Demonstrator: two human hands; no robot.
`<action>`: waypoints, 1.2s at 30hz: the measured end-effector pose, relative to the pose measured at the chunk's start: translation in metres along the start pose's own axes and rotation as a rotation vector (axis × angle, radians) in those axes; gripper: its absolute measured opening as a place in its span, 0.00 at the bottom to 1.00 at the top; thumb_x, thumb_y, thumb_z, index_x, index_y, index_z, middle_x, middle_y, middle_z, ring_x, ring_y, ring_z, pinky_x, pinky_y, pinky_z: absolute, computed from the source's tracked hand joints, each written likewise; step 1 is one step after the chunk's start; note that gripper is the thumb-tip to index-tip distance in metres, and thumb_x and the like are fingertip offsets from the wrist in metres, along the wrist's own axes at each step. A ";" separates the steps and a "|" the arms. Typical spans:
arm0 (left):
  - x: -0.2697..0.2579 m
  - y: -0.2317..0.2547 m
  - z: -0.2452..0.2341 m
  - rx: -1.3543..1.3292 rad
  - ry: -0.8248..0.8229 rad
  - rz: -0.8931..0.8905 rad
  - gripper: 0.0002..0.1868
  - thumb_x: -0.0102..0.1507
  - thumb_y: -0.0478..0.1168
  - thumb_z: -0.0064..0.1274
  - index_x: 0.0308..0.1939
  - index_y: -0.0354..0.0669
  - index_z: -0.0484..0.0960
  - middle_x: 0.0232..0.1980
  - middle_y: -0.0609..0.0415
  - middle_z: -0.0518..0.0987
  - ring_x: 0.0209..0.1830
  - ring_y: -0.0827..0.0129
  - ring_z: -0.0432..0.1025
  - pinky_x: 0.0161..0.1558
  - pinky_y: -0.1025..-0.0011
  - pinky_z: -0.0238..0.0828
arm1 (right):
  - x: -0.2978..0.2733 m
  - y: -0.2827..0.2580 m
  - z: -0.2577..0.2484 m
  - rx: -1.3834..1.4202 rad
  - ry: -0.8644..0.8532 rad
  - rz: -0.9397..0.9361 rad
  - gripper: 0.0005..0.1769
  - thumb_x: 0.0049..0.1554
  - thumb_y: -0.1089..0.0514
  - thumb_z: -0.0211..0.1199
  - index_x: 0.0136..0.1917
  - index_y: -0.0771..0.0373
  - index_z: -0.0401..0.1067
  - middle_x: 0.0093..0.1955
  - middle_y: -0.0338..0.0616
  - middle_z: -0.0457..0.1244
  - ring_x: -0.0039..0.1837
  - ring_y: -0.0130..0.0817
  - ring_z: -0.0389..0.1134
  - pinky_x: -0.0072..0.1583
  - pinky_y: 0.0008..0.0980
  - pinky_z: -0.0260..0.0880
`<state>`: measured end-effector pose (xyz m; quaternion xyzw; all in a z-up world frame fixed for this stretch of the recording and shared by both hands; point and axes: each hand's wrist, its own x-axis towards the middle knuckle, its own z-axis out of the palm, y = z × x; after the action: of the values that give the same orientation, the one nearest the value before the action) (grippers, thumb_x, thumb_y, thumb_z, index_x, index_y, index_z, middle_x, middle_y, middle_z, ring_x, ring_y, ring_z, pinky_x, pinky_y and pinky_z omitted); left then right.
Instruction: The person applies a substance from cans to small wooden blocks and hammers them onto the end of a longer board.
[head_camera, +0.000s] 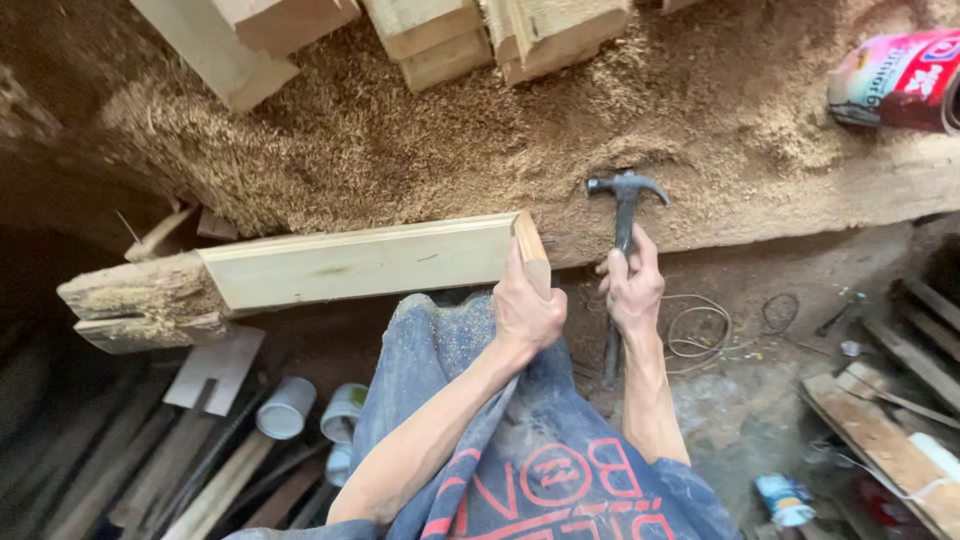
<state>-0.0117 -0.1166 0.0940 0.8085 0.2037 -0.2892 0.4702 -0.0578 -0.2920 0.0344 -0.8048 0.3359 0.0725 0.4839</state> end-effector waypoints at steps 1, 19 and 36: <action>0.001 -0.001 0.000 -0.003 0.000 0.009 0.51 0.50 0.39 0.55 0.75 0.24 0.52 0.53 0.22 0.77 0.51 0.31 0.75 0.58 0.51 0.71 | 0.008 -0.009 0.002 -0.353 0.095 -0.298 0.29 0.59 0.60 0.64 0.72 0.55 0.64 0.50 0.54 0.64 0.48 0.43 0.63 0.49 0.41 0.66; -0.001 -0.003 0.007 -0.067 0.029 0.007 0.51 0.51 0.40 0.56 0.76 0.27 0.52 0.61 0.22 0.73 0.56 0.32 0.73 0.60 0.51 0.71 | 0.071 -0.053 0.065 -0.435 -0.697 -0.550 0.22 0.53 0.54 0.70 0.61 0.54 0.76 0.54 0.53 0.64 0.57 0.53 0.68 0.56 0.46 0.72; 0.006 -0.014 0.009 0.005 0.059 -0.036 0.54 0.52 0.41 0.55 0.80 0.37 0.47 0.60 0.25 0.75 0.60 0.36 0.73 0.64 0.54 0.68 | -0.072 0.043 0.067 0.069 -0.108 -0.120 0.17 0.56 0.63 0.69 0.59 0.65 0.75 0.53 0.50 0.68 0.51 0.41 0.73 0.52 0.34 0.75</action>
<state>-0.0181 -0.1177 0.0777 0.8142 0.2312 -0.2740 0.4568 -0.1250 -0.2155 -0.0001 -0.8012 0.2625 0.0750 0.5324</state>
